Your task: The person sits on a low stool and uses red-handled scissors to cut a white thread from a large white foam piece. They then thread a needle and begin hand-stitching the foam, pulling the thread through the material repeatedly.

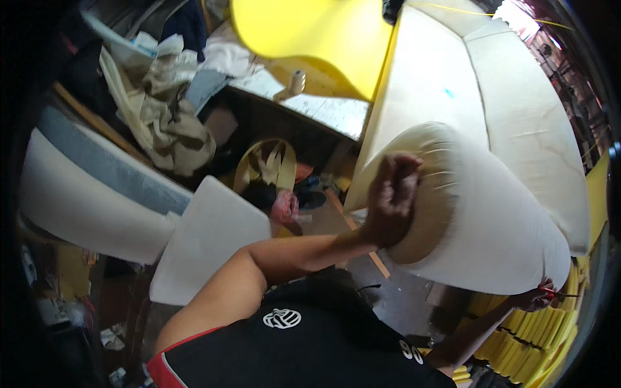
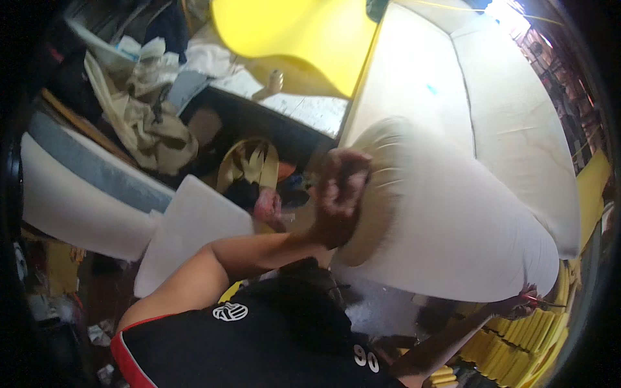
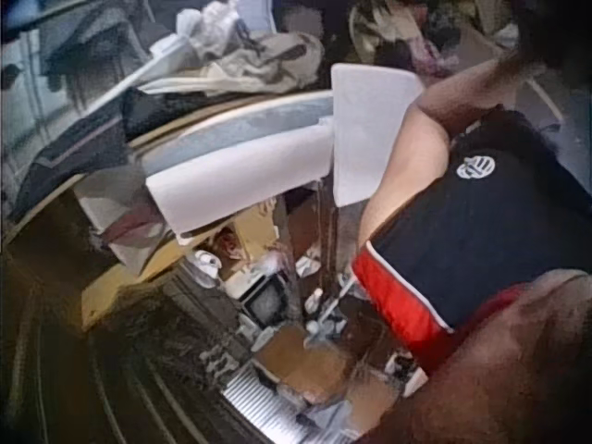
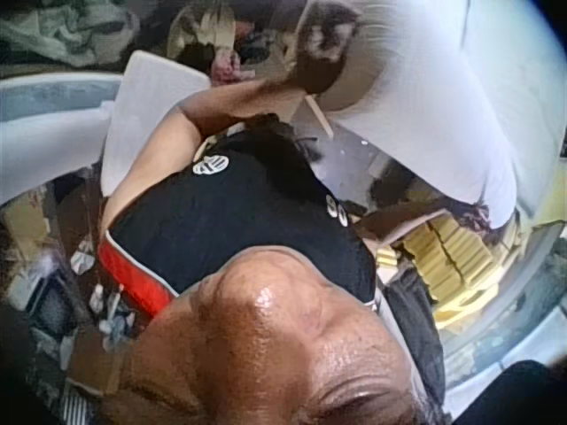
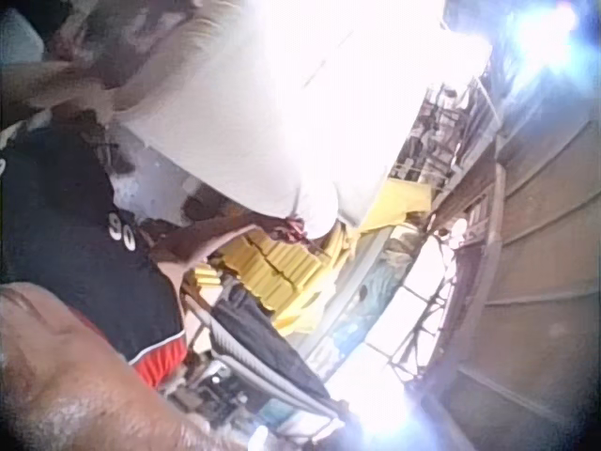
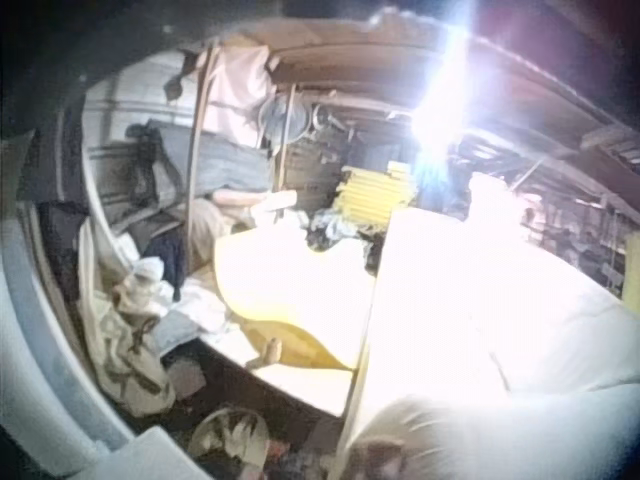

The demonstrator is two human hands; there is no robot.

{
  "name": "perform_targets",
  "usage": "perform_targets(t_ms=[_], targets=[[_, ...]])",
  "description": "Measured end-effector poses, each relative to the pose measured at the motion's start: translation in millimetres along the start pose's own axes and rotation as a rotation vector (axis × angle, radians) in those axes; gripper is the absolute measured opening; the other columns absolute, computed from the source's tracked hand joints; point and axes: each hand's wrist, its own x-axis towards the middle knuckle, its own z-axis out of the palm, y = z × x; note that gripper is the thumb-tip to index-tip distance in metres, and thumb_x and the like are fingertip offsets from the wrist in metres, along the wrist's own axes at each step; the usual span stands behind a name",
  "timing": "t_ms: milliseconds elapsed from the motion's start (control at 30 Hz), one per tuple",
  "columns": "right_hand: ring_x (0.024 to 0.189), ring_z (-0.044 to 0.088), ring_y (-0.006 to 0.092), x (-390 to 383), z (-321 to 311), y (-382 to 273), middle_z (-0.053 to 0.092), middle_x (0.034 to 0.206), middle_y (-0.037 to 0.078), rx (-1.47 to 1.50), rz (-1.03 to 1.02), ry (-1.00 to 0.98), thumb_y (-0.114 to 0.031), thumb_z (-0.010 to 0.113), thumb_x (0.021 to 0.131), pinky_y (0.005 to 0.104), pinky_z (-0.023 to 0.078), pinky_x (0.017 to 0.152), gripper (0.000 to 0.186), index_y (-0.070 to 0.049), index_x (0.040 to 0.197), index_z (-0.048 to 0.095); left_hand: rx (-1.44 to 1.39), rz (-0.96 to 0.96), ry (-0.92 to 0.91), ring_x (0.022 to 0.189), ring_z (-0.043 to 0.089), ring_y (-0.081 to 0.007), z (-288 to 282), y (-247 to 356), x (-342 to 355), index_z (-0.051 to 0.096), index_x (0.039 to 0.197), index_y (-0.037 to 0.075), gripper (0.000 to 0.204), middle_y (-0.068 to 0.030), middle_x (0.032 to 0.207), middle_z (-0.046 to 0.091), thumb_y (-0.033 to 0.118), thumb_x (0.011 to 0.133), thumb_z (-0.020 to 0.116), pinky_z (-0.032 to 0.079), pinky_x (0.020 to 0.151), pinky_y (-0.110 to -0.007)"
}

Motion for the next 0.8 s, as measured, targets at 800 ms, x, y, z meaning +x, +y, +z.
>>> perform_targets(t_ms=[800], targets=[[0.120, 0.055, 0.0300, -7.9, 113.4, -160.2, 0.058, 0.127, 0.020, -0.401, 0.175, -0.915, -0.030, 0.042, 0.103, 0.0394, 0.044, 0.105, 0.045, 0.003, 0.134, 0.049, 0.516, -0.855, -0.304, 0.068, 0.054, -0.0084, -311.3, -143.1, -30.8, 0.060, 0.121, 0.002, 0.030, -0.0003, 0.074, 0.058, 0.008, 0.095, 0.047, 0.047, 0.066, -0.025]])
